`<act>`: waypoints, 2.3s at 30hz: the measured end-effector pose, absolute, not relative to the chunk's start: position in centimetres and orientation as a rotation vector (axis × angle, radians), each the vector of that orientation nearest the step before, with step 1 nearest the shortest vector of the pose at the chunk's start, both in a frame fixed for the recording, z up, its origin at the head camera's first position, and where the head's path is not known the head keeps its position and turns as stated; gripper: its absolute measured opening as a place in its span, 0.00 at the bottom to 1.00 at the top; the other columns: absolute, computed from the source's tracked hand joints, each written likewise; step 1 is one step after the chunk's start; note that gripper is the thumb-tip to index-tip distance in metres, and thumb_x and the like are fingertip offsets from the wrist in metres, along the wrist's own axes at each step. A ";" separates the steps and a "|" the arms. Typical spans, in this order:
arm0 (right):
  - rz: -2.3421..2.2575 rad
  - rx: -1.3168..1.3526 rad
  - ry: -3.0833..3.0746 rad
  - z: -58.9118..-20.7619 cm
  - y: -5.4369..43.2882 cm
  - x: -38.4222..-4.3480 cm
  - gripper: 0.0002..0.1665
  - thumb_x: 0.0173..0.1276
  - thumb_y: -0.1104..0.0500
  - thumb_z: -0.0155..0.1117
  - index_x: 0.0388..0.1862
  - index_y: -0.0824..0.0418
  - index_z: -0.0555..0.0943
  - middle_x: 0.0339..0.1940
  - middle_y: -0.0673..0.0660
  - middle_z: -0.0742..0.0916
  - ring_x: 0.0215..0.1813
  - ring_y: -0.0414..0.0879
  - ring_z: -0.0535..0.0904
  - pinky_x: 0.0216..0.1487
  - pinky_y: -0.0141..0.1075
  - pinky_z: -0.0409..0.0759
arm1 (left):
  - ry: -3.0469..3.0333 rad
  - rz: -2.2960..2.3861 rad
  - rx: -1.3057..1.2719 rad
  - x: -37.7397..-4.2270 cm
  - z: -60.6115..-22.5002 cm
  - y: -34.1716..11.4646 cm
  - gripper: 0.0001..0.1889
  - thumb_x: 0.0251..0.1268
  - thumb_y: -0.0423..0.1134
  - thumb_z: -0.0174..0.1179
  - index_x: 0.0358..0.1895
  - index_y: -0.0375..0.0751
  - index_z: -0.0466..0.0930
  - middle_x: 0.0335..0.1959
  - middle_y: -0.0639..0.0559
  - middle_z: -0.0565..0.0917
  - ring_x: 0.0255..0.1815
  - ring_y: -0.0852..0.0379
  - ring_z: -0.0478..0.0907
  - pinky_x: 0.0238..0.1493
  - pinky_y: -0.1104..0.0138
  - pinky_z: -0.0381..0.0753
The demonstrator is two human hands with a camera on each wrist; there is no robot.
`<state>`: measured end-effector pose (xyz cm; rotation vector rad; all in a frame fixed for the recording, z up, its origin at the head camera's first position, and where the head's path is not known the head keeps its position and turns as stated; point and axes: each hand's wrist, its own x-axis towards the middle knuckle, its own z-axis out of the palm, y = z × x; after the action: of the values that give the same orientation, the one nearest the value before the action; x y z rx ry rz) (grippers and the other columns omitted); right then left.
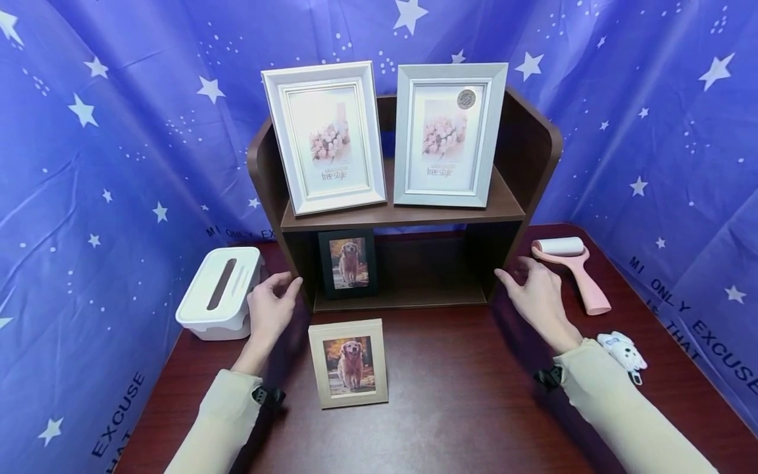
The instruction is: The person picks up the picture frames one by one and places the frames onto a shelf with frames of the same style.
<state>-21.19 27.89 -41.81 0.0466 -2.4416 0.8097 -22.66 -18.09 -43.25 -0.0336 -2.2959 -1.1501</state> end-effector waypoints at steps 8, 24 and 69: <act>0.816 0.016 -2.398 -41.6 27.3 -21.8 0.19 0.64 0.50 0.66 0.36 0.68 0.82 0.26 0.63 0.86 0.35 0.63 0.80 0.42 0.53 0.69 | -2.291 -1.160 -0.037 -22.3 -43.3 -18.3 0.12 0.59 0.41 0.66 0.41 0.37 0.86 0.33 0.48 0.87 0.32 0.55 0.81 0.34 0.61 0.74; 0.760 0.034 -2.366 -41.5 26.9 -22.2 0.17 0.65 0.56 0.65 0.20 0.62 0.75 0.17 0.58 0.82 0.24 0.59 0.76 0.31 0.50 0.68 | -2.292 -1.194 -0.112 -19.1 -44.0 -19.9 0.09 0.60 0.36 0.66 0.41 0.35 0.86 0.33 0.48 0.87 0.33 0.56 0.82 0.32 0.69 0.76; 0.757 0.095 -2.359 -41.4 27.4 -22.6 0.14 0.61 0.59 0.66 0.21 0.66 0.76 0.20 0.63 0.85 0.26 0.60 0.80 0.34 0.53 0.72 | -2.547 -2.057 -0.343 -12.1 -46.5 -17.5 0.14 0.54 0.24 0.67 0.44 0.23 0.79 0.36 0.37 0.84 0.36 0.51 0.84 0.37 0.65 0.81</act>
<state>-22.57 27.44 -41.41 0.0952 -2.3593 0.7566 -12.08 -17.46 -46.55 -0.3432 -2.5467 -2.0569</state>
